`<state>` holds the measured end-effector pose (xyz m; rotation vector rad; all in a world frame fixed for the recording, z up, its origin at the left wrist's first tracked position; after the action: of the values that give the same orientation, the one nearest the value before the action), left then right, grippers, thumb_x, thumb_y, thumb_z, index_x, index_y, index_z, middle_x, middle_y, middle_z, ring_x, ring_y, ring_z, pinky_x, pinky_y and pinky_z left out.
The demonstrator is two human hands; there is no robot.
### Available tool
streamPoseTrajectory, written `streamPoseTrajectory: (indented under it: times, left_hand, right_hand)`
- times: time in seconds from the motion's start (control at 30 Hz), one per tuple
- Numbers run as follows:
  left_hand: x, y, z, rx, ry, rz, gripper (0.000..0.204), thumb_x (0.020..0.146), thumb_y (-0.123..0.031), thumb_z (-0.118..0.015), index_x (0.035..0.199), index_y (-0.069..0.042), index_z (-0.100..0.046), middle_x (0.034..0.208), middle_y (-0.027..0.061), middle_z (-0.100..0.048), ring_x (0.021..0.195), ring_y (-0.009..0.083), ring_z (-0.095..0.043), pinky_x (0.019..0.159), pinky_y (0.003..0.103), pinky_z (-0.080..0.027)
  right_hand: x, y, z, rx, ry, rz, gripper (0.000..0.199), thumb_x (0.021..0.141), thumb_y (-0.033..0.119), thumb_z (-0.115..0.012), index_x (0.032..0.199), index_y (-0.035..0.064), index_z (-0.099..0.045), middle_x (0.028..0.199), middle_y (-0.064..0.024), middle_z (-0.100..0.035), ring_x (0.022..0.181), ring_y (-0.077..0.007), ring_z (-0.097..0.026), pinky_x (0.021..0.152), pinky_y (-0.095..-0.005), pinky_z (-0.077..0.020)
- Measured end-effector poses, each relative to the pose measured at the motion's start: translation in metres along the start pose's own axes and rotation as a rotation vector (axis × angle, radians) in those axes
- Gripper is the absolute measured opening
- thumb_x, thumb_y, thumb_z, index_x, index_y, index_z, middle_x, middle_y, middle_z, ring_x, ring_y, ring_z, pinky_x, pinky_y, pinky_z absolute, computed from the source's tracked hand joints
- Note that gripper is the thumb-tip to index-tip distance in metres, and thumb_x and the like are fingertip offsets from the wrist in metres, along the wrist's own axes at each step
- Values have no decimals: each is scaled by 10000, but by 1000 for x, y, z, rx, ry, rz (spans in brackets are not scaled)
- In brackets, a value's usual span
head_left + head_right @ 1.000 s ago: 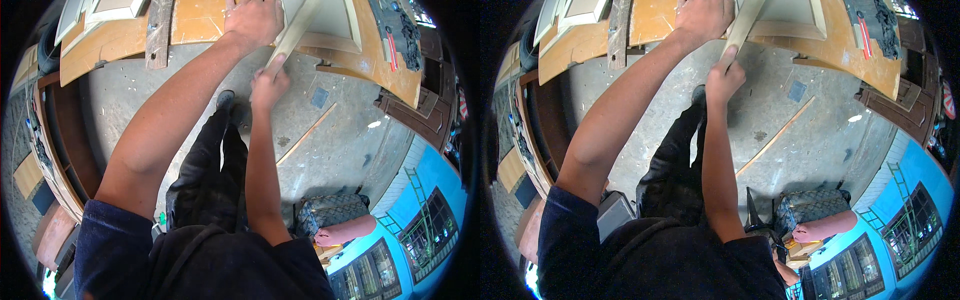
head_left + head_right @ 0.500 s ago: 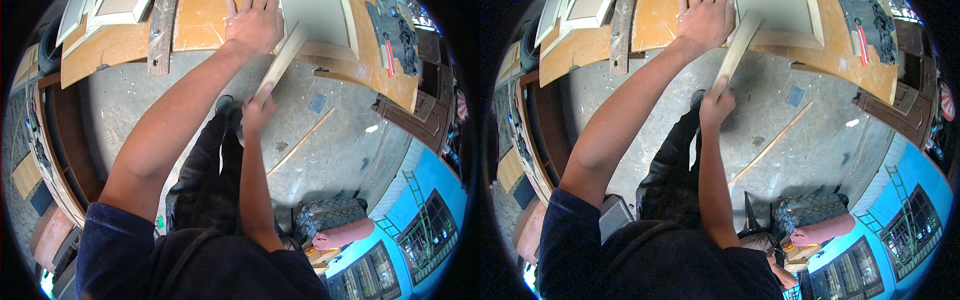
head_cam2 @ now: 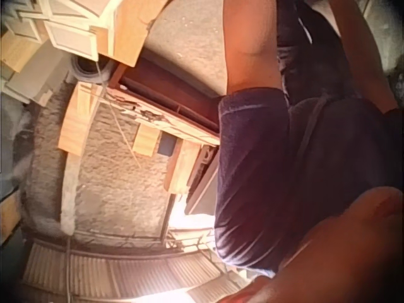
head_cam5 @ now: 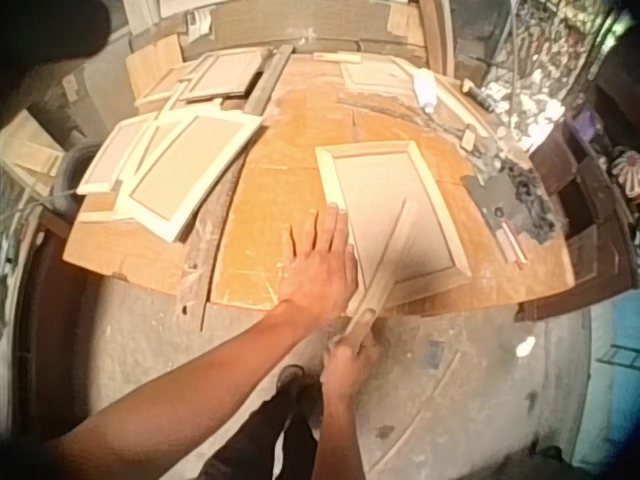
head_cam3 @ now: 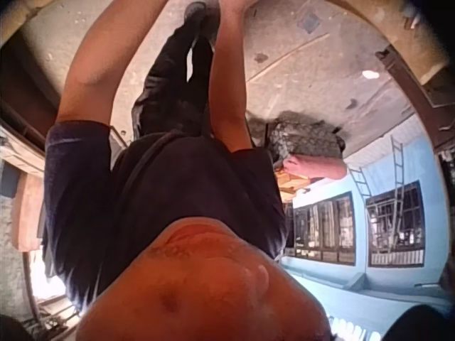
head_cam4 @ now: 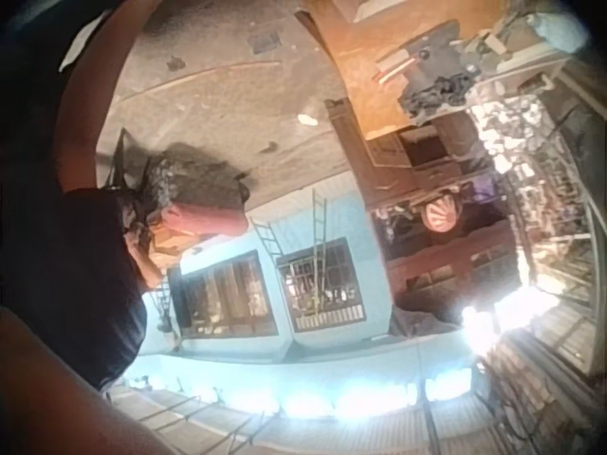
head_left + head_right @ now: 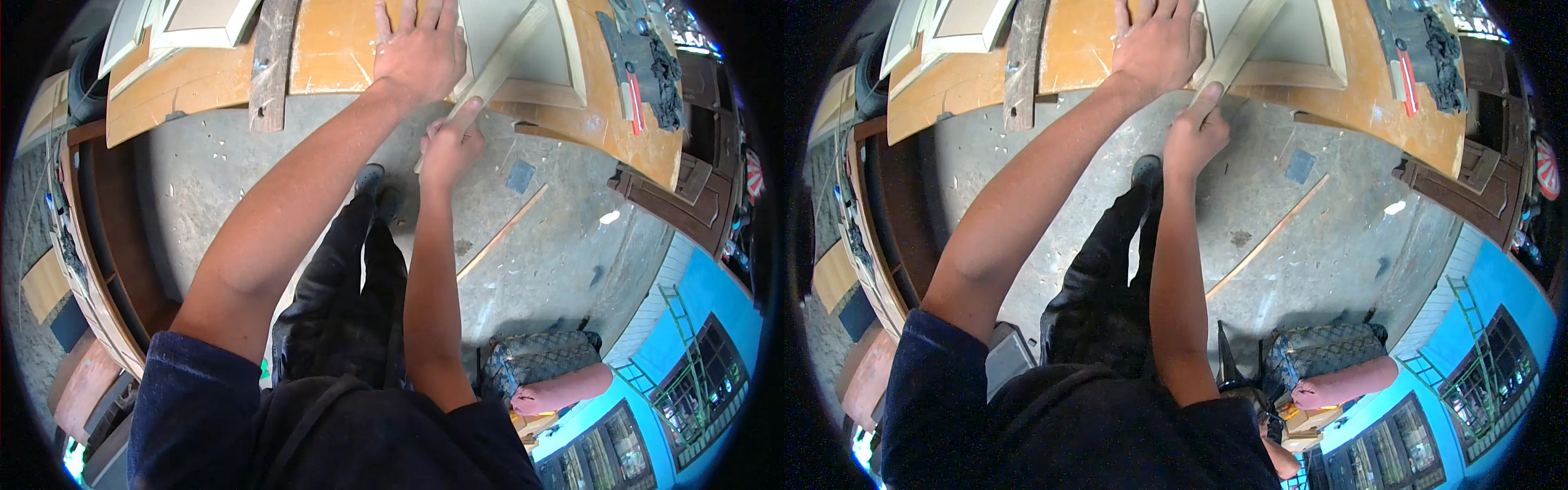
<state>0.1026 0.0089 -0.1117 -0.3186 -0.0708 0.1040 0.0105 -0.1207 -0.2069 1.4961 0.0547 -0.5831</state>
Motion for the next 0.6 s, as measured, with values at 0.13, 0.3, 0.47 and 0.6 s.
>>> streamPoseTrajectory:
  times: [0.13, 0.3, 0.47, 0.6]
  left_hand:
    - [2, 2, -9, 32, -113, -42, 587, 1014, -290, -385, 1515, 7, -317, 1603, 175, -274, 1469, 390, -261, 1182, 613, -176]
    - [1, 1, 1, 16, 3, 6, 584, 1017, -293, -378, 1518, 1, -313, 1611, 164, -266, 1477, 389, -246, 1188, 613, -164]
    - [-9, -9, 7, -28, -346, -150, 578, 1020, -295, -371, 1519, -7, -317, 1617, 160, -257, 1483, 390, -230, 1192, 613, -153]
    - [2, -4, -1, -15, -3, -34, 578, 1024, -292, -363, 1521, -3, -309, 1619, 165, -251, 1483, 396, -225, 1186, 628, -147]
  right_hand:
    - [-48, -82, 21, -112, -49, 11, 737, 1054, 472, -393, 601, -76, -590, 460, -95, -476, 451, -238, -519, 515, -424, -432]
    - [-6, -24, 6, -13, 12, -65, 704, 1054, 452, -407, 618, -67, -600, 489, -107, -521, 449, -236, -519, 520, -425, -435]
    - [-40, -85, 38, -274, 16, 46, 694, 1044, 482, -421, 652, -56, -615, 495, -92, -513, 456, -252, -520, 492, -408, -421]
    - [-108, -105, 93, -187, 35, -159, 650, 1038, 465, -485, 644, -42, -590, 496, -81, -503, 495, -163, -513, 502, -372, -394]
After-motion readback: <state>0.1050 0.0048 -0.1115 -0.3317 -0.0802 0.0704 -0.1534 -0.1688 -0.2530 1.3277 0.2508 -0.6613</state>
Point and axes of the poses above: each hand's wrist, its own x-axis towards the middle knuckle, its own z-axis out of the back of the hand, y = z × x, the point moved 10 cm from there along x, towards the middle knuckle
